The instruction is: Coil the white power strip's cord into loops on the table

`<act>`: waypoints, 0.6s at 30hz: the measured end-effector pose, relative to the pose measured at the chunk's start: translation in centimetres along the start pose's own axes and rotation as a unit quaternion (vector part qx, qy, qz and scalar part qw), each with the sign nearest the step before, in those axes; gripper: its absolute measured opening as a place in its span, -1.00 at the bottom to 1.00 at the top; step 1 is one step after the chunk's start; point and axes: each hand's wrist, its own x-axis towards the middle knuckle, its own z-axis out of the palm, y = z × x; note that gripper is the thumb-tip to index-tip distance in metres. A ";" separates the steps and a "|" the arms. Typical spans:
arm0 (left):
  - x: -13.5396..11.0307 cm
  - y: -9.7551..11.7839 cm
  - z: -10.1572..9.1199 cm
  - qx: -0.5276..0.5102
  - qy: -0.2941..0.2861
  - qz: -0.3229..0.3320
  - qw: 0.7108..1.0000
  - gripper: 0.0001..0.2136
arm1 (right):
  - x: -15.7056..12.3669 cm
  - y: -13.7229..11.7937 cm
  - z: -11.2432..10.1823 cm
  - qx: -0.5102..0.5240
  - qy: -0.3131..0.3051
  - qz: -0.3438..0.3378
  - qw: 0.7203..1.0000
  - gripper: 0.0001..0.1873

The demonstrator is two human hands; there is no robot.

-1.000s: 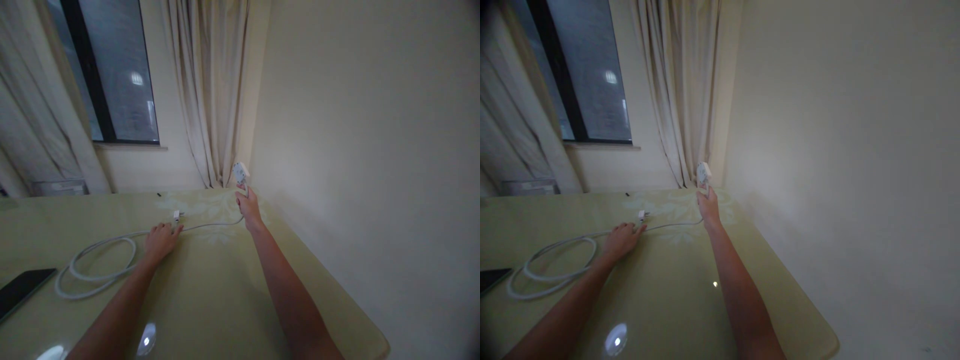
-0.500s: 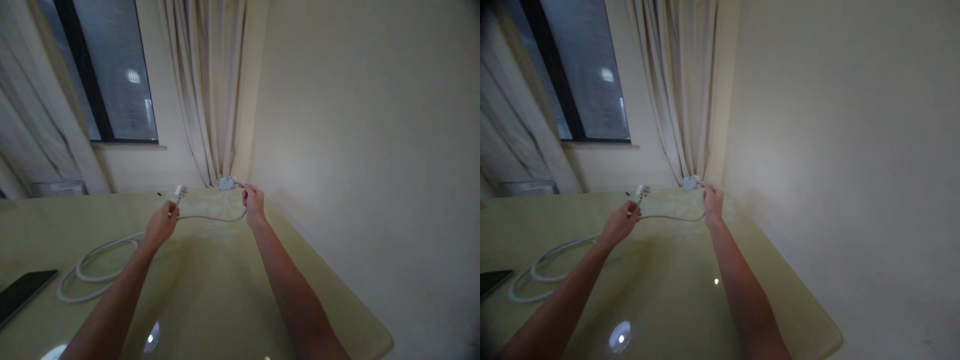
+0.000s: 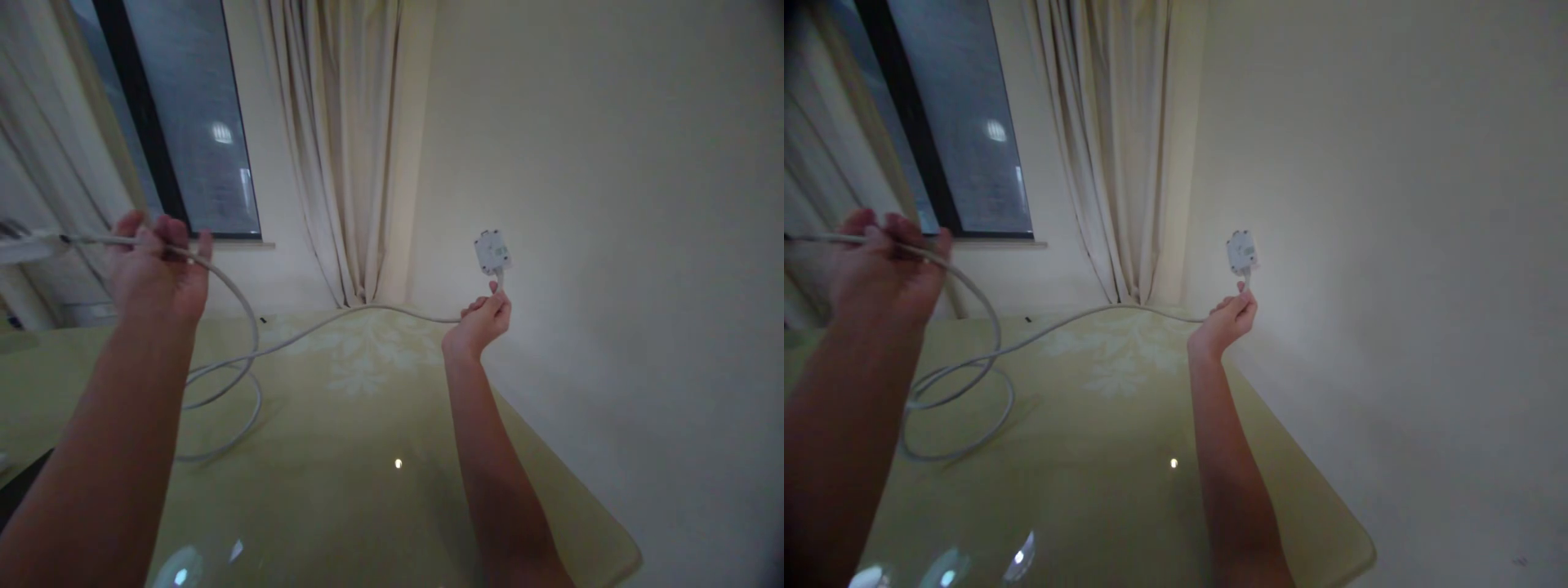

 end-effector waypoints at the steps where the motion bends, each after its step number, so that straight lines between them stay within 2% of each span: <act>1: -1.0 0.1 0.7 -0.019 -0.027 -0.049 0.998 -0.71 | -0.1 -0.4 0.1 0.007 -0.003 0.003 1.000 -0.81; 2: -2.1 0.1 1.5 0.003 -0.040 -0.071 0.997 -0.74 | -0.2 -0.6 0.2 0.015 -0.010 0.007 1.000 -0.81; 4: -3.6 0.1 2.7 0.080 -0.069 -0.047 0.993 -0.77 | -0.5 -1.0 0.3 0.044 -0.043 0.022 0.998 -0.81; 6: -4.2 0.0 3.3 0.176 -0.111 0.034 0.978 -0.79 | -0.7 -1.3 0.3 0.090 -0.104 0.053 0.989 -0.77; 7: -4.2 -0.1 3.4 0.226 -0.136 0.090 0.960 -0.79 | -0.8 -1.4 0.3 0.116 -0.140 0.073 0.981 -0.73; 9: -4.0 0.1 3.3 0.327 -0.195 0.210 0.900 -0.76 | -1.0 -1.5 0.3 0.156 -0.206 0.113 0.960 -0.69; 11: -4.0 0.6 2.9 0.425 -0.271 0.285 0.815 -0.72 | -1.2 -1.3 0.3 0.190 -0.254 0.141 0.938 -0.71; 12: -4.1 1.0 2.6 0.470 -0.318 0.282 0.773 -0.73 | -1.3 -1.0 0.3 0.207 -0.275 0.153 0.926 -0.75; 13: -4.1 1.4 2.3 0.515 -0.360 0.252 0.736 -0.75 | -1.3 -0.7 0.4 0.223 -0.294 0.165 0.915 -0.80; 15: -4.1 2.2 1.5 0.594 -0.394 0.151 0.685 -0.77 | -1.4 0.2 0.5 0.240 -0.326 0.191 0.894 -0.86; 16: -3.9 2.4 1.0 0.623 -0.377 0.105 0.678 -0.72 | -1.4 0.8 0.6 0.234 -0.335 0.203 0.890 -0.85; 17: -3.5 2.5 0.5 0.641 -0.337 0.073 0.686 -0.67 | -1.2 1.3 0.8 0.219 -0.339 0.210 0.891 -0.81; 18: -3.0 2.4 0.0 0.642 -0.289 0.057 0.708 -0.62 | -1.0 1.8 1.1 0.196 -0.339 0.210 0.896 -0.77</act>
